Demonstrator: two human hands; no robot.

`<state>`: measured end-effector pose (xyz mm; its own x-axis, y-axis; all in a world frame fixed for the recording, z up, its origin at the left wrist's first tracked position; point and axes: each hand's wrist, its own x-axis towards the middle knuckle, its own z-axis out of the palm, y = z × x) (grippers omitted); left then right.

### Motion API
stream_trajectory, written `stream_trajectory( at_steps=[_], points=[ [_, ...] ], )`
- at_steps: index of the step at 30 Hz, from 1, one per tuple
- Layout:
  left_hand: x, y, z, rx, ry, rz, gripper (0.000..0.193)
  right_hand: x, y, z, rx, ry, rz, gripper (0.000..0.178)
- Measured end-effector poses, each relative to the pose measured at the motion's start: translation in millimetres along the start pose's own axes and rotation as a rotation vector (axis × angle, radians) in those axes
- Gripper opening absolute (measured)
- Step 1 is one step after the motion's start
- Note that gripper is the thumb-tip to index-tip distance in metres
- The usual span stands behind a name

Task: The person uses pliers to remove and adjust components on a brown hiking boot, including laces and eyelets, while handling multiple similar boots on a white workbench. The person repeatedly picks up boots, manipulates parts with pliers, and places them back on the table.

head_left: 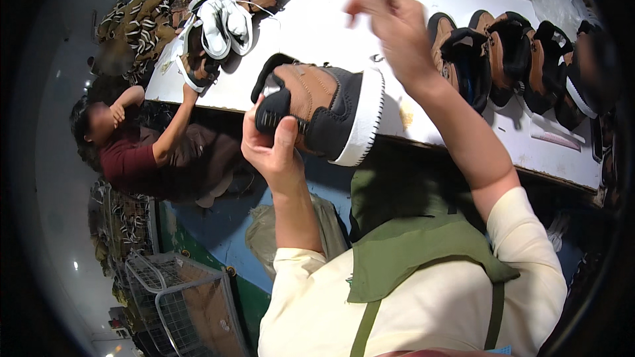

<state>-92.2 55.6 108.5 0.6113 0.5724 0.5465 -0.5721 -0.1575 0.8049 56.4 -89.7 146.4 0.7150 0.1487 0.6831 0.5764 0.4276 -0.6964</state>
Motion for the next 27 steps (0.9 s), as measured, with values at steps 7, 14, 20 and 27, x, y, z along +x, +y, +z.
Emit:
stream_trajectory(
  at_steps=[7,14,20,27],
  points=[
    [-11,-11,10,0.096,0.102,0.061,0.020,-84,-24,-16,0.116,-0.043,0.516,0.035],
    [-11,6,2,0.090,0.127,-0.036,0.019,-88,-32,1,0.299,-0.127,0.533,0.052],
    [-10,19,-3,0.247,0.146,0.039,0.019,-84,-36,4,0.308,-0.203,0.623,0.041],
    [-20,47,-13,0.592,0.138,0.072,0.022,-91,-42,18,0.702,-0.085,0.916,0.029]
  ],
)
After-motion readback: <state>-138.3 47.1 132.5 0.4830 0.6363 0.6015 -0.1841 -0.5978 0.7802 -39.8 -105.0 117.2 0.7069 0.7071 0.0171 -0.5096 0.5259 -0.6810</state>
